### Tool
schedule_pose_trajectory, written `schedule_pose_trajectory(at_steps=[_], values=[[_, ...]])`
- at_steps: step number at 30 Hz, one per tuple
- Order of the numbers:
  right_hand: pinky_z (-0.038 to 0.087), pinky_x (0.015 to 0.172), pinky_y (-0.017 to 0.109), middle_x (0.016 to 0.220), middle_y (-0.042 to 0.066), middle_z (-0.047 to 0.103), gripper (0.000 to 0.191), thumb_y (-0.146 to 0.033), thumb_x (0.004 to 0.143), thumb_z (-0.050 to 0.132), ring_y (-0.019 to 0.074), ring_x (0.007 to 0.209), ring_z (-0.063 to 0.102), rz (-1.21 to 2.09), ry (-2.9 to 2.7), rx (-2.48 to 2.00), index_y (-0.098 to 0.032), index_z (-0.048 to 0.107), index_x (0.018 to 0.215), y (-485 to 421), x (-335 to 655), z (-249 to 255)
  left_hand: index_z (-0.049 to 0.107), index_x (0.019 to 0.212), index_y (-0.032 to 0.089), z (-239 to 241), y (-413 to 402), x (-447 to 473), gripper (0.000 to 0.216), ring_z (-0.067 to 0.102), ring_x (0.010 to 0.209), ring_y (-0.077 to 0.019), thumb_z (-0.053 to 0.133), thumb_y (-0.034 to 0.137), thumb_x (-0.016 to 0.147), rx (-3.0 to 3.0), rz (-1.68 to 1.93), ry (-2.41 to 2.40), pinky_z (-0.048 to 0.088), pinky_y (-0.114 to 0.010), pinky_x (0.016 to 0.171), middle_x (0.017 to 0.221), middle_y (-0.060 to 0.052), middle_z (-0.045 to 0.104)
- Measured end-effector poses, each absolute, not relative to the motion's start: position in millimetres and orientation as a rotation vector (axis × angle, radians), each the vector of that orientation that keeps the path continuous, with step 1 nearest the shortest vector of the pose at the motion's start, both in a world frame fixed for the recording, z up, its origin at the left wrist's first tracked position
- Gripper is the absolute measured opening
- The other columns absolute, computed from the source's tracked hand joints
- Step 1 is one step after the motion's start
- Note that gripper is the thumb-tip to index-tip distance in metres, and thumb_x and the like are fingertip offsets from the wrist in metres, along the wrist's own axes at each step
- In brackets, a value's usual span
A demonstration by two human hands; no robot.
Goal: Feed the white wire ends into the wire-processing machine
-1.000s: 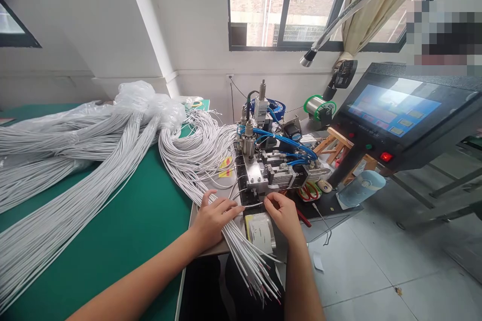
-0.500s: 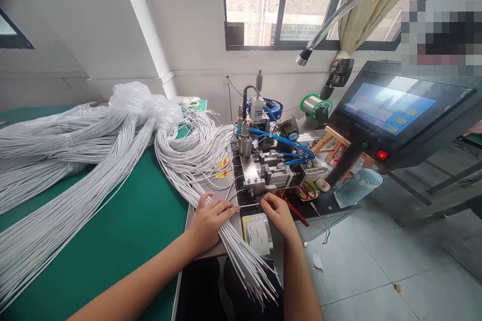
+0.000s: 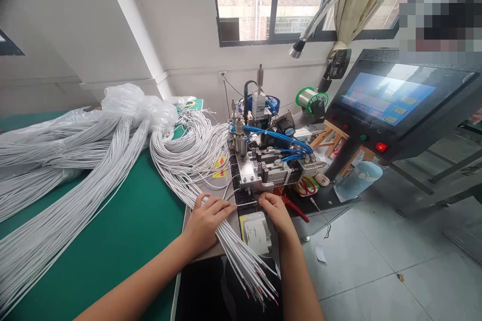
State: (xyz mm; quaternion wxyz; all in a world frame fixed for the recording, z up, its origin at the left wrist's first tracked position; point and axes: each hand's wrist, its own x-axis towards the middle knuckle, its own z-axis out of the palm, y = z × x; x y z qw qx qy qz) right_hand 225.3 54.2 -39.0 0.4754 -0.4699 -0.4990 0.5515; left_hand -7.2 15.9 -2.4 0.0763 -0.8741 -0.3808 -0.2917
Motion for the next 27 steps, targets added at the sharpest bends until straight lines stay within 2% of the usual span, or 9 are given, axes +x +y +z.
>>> schedule_pose_trajectory(at_steps=[10, 13, 16, 21, 24, 27], values=[[0.025, 0.049, 0.024, 0.053, -0.006, 0.039, 0.037, -0.047, 0.069, 0.069, 0.0099, 0.050, 0.032, 1.357, -1.156, -1.181, -0.019, 0.048, 0.058, 46.7, 224.9, -42.1, 0.064, 0.105, 0.023, -8.7, 14.6, -7.2, 0.026, 0.059, 0.095, -0.0214, 0.051, 0.014, 0.084, -2.566, -0.954, -1.230, 0.022, -0.048, 0.103, 0.091, -0.003, 0.070], [0.029, 0.052, 0.025, 0.058, -0.004, 0.045, 0.040, -0.053, 0.072, 0.068, 0.0119, 0.054, 0.038, 1.220, -1.202, -1.273, -0.018, 0.054, 0.063, 39.6, 228.0, -37.3, 0.064, 0.106, 0.023, -10.2, 15.6, -7.0, 0.025, 0.058, 0.103, -0.0231, 0.052, 0.016, 0.086, -2.533, -0.959, -1.215, 0.022, -0.048, 0.102, 0.102, -0.005, 0.070], [0.031, 0.055, 0.025, 0.061, -0.003, 0.045, 0.041, -0.056, 0.077, 0.064, 0.0127, 0.058, 0.039, 1.005, -1.280, -1.342, -0.017, 0.055, 0.066, 29.5, 232.2, -27.3, 0.064, 0.107, 0.023, -11.0, 16.3, -7.0, 0.024, 0.057, 0.107, -0.0241, 0.053, 0.017, 0.086, -2.497, -0.965, -1.206, 0.023, -0.048, 0.102, 0.108, -0.005, 0.068], [0.034, 0.055, 0.025, 0.065, -0.001, 0.048, 0.038, -0.052, 0.087, 0.055, 0.0136, 0.060, 0.042, 0.969, -1.499, -1.338, -0.017, 0.057, 0.074, 4.7, 235.1, -2.2, 0.066, 0.095, 0.024, -11.5, 16.0, -9.9, 0.019, 0.061, 0.092, -0.0181, 0.053, 0.016, 0.086, -2.536, -1.000, -1.119, 0.021, -0.046, 0.105, 0.092, -0.001, 0.070], [0.036, 0.056, 0.025, 0.070, 0.001, 0.055, 0.034, -0.048, 0.091, 0.052, 0.0147, 0.062, 0.047, 1.033, -1.719, -1.291, -0.017, 0.061, 0.081, -11.3, 233.6, 14.1, 0.066, 0.096, 0.025, -11.4, 15.1, -12.1, 0.020, 0.062, 0.084, -0.0149, 0.051, 0.015, 0.086, -2.556, -1.049, -1.074, 0.021, -0.044, 0.105, 0.089, 0.001, 0.070], [0.036, 0.055, 0.025, 0.071, 0.001, 0.058, 0.030, -0.044, 0.091, 0.053, 0.0145, 0.062, 0.048, 1.018, -1.946, -1.228, -0.018, 0.063, 0.080, -24.1, 229.6, 27.4, 0.066, 0.096, 0.024, -9.3, 13.9, -12.6, 0.022, 0.062, 0.080, -0.0127, 0.050, 0.012, 0.087, -2.547, -1.092, -1.059, 0.022, -0.042, 0.104, 0.087, 0.002, 0.070]])
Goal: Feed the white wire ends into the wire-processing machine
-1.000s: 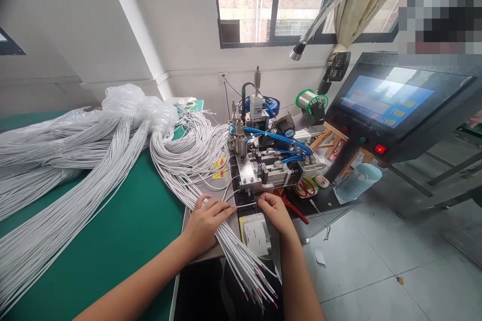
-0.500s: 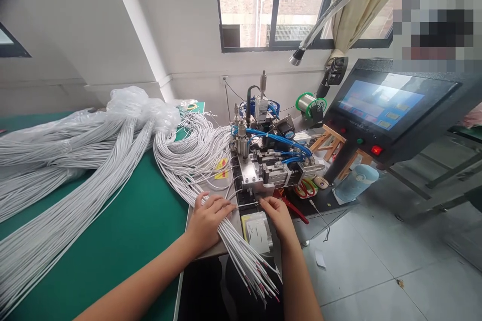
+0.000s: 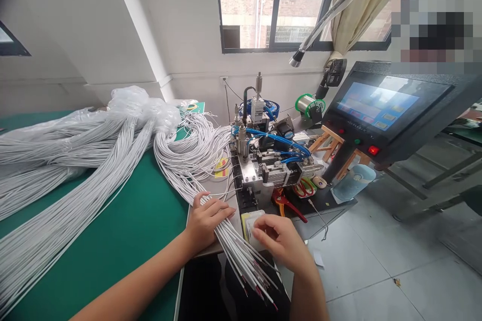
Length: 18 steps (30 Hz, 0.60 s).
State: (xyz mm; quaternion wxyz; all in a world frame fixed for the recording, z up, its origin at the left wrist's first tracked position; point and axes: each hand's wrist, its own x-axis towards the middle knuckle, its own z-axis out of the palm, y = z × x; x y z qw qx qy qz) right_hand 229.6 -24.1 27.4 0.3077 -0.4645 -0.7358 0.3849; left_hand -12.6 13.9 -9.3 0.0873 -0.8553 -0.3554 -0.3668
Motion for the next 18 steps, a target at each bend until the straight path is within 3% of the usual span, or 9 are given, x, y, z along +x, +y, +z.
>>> schedule_pose_trajectory(at_steps=[8, 18], values=[[0.036, 0.058, 0.023, 0.074, -0.002, 0.061, 0.015, -0.031, 0.081, 0.070, 0.0131, 0.065, 0.051, 0.883, -2.235, -1.210, -0.021, 0.060, 0.078, -34.9, 209.4, 36.1, 0.066, 0.094, 0.025, -5.1, 12.7, -11.5, 0.017, 0.061, 0.077, -0.0120, 0.051, 0.017, 0.091, -2.524, -1.110, -1.068, 0.024, -0.041, 0.101, 0.085, 0.003, 0.070], [0.039, 0.060, 0.023, 0.078, -0.001, 0.065, 0.004, -0.025, 0.087, 0.062, 0.0144, 0.068, 0.056, 0.814, -2.269, -1.196, -0.022, 0.063, 0.084, -31.1, 205.6, 33.6, 0.067, 0.093, 0.025, -9.1, 13.2, -12.2, 0.018, 0.061, 0.074, -0.0114, 0.050, 0.017, 0.090, -2.520, -1.079, -1.061, 0.025, -0.040, 0.101, 0.083, 0.003, 0.070]])
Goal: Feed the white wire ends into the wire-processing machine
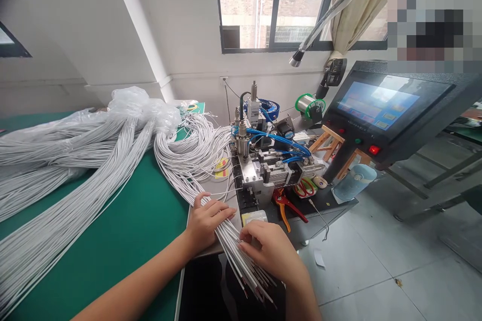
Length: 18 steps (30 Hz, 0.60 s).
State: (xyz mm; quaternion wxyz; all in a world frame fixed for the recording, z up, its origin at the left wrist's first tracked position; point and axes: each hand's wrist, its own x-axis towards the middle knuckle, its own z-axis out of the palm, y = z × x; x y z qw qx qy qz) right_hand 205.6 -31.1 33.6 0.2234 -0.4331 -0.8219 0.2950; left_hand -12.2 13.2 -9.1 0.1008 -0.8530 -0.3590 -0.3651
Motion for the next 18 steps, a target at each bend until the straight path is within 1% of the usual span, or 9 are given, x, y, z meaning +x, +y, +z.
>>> schedule_pose_trajectory(at_steps=[4, 8, 10, 12, 14, 16, 18], values=[[0.038, 0.059, 0.024, 0.078, 0.001, 0.066, 0.012, -0.024, 0.091, 0.054, 0.0144, 0.065, 0.054, 0.759, -2.214, -1.165, -0.022, 0.064, 0.084, -28.3, 206.0, 30.4, 0.067, 0.097, 0.025, -8.5, 13.6, -12.7, 0.024, 0.062, 0.074, -0.0115, 0.047, 0.013, 0.088, -2.548, -1.066, -1.016, 0.024, -0.040, 0.101, 0.084, 0.003, 0.069], [0.039, 0.058, 0.026, 0.076, 0.004, 0.064, 0.017, -0.027, 0.093, 0.051, 0.0158, 0.065, 0.054, 0.677, -2.038, -1.187, -0.020, 0.063, 0.083, -19.3, 203.5, 24.9, 0.066, 0.104, 0.025, -7.5, 14.1, -13.9, 0.031, 0.061, 0.073, -0.0117, 0.045, 0.011, 0.086, -2.560, -1.003, -0.960, 0.025, -0.039, 0.100, 0.085, 0.002, 0.069], [0.038, 0.057, 0.027, 0.073, 0.003, 0.062, 0.019, -0.029, 0.093, 0.051, 0.0155, 0.063, 0.052, 0.657, -1.988, -1.193, -0.020, 0.063, 0.081, -14.1, 201.7, 23.8, 0.064, 0.110, 0.023, -7.2, 14.3, -14.8, 0.036, 0.060, 0.070, -0.0120, 0.042, 0.009, 0.086, -2.560, -0.959, -0.916, 0.026, -0.039, 0.099, 0.079, 0.001, 0.068], [0.038, 0.056, 0.027, 0.071, 0.003, 0.060, 0.021, -0.030, 0.093, 0.051, 0.0152, 0.062, 0.051, 0.650, -1.979, -1.172, -0.020, 0.062, 0.078, -9.8, 200.6, 24.7, 0.063, 0.113, 0.022, -6.9, 14.3, -15.6, 0.038, 0.056, 0.064, -0.0119, 0.041, 0.008, 0.086, -2.555, -0.929, -0.870, 0.027, -0.039, 0.096, 0.068, 0.003, 0.064], [0.039, 0.060, 0.027, 0.073, 0.003, 0.060, 0.023, -0.030, 0.094, 0.052, 0.0160, 0.066, 0.052, 0.653, -1.997, -1.131, -0.020, 0.062, 0.076, -6.8, 200.6, 26.6, 0.062, 0.115, 0.023, -6.1, 14.2, -16.0, 0.035, 0.052, 0.059, -0.0111, 0.044, 0.010, 0.088, -2.542, -0.922, -0.842, 0.028, -0.038, 0.094, 0.060, 0.005, 0.060], [0.041, 0.065, 0.028, 0.076, 0.004, 0.061, 0.023, -0.031, 0.094, 0.053, 0.0171, 0.071, 0.054, 0.655, -2.021, -1.094, -0.020, 0.063, 0.076, -5.1, 201.3, 28.6, 0.062, 0.115, 0.022, -5.0, 13.9, -16.0, 0.030, 0.050, 0.057, -0.0101, 0.049, 0.016, 0.089, -2.524, -0.942, -0.830, 0.028, -0.037, 0.092, 0.058, 0.006, 0.059], [0.041, 0.067, 0.028, 0.076, 0.003, 0.061, 0.022, -0.030, 0.094, 0.053, 0.0173, 0.073, 0.054, 0.654, -2.033, -1.082, -0.020, 0.063, 0.077, -4.2, 201.7, 29.7, 0.062, 0.116, 0.021, -4.0, 13.6, -15.7, 0.029, 0.050, 0.055, -0.0095, 0.051, 0.020, 0.090, -2.512, -0.956, -0.832, 0.029, -0.037, 0.092, 0.058, 0.006, 0.059]])
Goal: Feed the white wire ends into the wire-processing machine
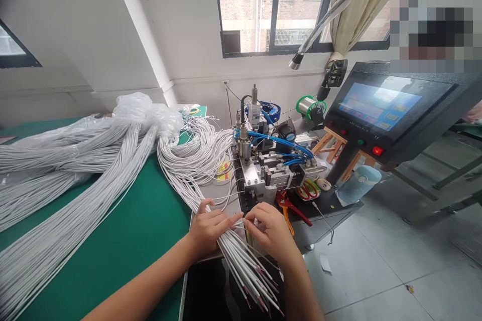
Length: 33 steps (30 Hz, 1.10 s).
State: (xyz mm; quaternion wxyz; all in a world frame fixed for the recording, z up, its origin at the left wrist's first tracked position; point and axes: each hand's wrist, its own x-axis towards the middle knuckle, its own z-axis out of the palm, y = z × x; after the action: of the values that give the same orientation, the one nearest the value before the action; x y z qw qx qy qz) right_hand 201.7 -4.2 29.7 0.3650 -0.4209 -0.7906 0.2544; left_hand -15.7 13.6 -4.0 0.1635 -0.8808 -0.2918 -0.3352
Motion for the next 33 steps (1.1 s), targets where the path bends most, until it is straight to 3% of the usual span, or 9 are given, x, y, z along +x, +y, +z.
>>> schedule_pose_trajectory(at_steps=[9, 16, 23, 29, 33], values=[[0.040, 0.063, 0.027, 0.074, 0.002, 0.058, 0.020, -0.025, 0.092, 0.052, 0.0161, 0.069, 0.053, 0.666, -1.970, -1.078, -0.020, 0.057, 0.073, -3.5, 197.8, 29.0, 0.060, 0.122, 0.022, -5.5, 12.2, -15.6, 0.032, 0.053, 0.057, -0.0104, 0.050, 0.021, 0.091, -2.471, -0.981, -0.881, 0.028, -0.037, 0.095, 0.057, 0.005, 0.060], [0.036, 0.058, 0.027, 0.073, 0.002, 0.053, 0.020, -0.026, 0.093, 0.050, 0.0151, 0.064, 0.048, 0.647, -1.907, -1.118, -0.020, 0.056, 0.075, -5.3, 201.6, 24.1, 0.060, 0.122, 0.023, 1.8, 6.4, -11.7, 0.030, 0.064, 0.076, -0.0108, 0.052, 0.021, 0.093, -2.423, -1.040, -1.025, 0.026, -0.034, 0.100, 0.090, 0.001, 0.072], [0.035, 0.056, 0.027, 0.072, 0.001, 0.050, 0.019, -0.026, 0.093, 0.048, 0.0151, 0.063, 0.046, 0.593, -1.835, -1.159, -0.021, 0.052, 0.075, -2.8, 205.2, 19.0, 0.064, 0.112, 0.022, 4.8, 5.1, -10.4, 0.026, 0.065, 0.088, -0.0145, 0.048, 0.015, 0.093, -2.372, -1.122, -1.087, 0.026, -0.038, 0.102, 0.099, -0.001, 0.072], [0.037, 0.059, 0.028, 0.070, 0.001, 0.051, 0.021, -0.025, 0.092, 0.049, 0.0158, 0.064, 0.048, 0.490, -1.808, -1.163, -0.020, 0.053, 0.071, 2.3, 209.5, 17.8, 0.066, 0.104, 0.021, -1.4, 13.3, -5.2, 0.023, 0.065, 0.091, -0.0162, 0.045, 0.014, 0.095, -2.230, -1.063, -1.194, 0.021, -0.042, 0.104, 0.095, 0.000, 0.072], [0.039, 0.063, 0.028, 0.072, 0.002, 0.054, 0.020, -0.026, 0.093, 0.049, 0.0168, 0.067, 0.051, 0.494, -1.826, -1.161, -0.020, 0.054, 0.074, 6.2, 212.7, 15.9, 0.064, 0.084, 0.021, -7.2, 18.1, -5.4, 0.020, 0.061, 0.077, -0.0128, 0.048, 0.014, 0.094, -2.256, -1.006, -1.223, 0.021, -0.041, 0.102, 0.073, 0.004, 0.066]])
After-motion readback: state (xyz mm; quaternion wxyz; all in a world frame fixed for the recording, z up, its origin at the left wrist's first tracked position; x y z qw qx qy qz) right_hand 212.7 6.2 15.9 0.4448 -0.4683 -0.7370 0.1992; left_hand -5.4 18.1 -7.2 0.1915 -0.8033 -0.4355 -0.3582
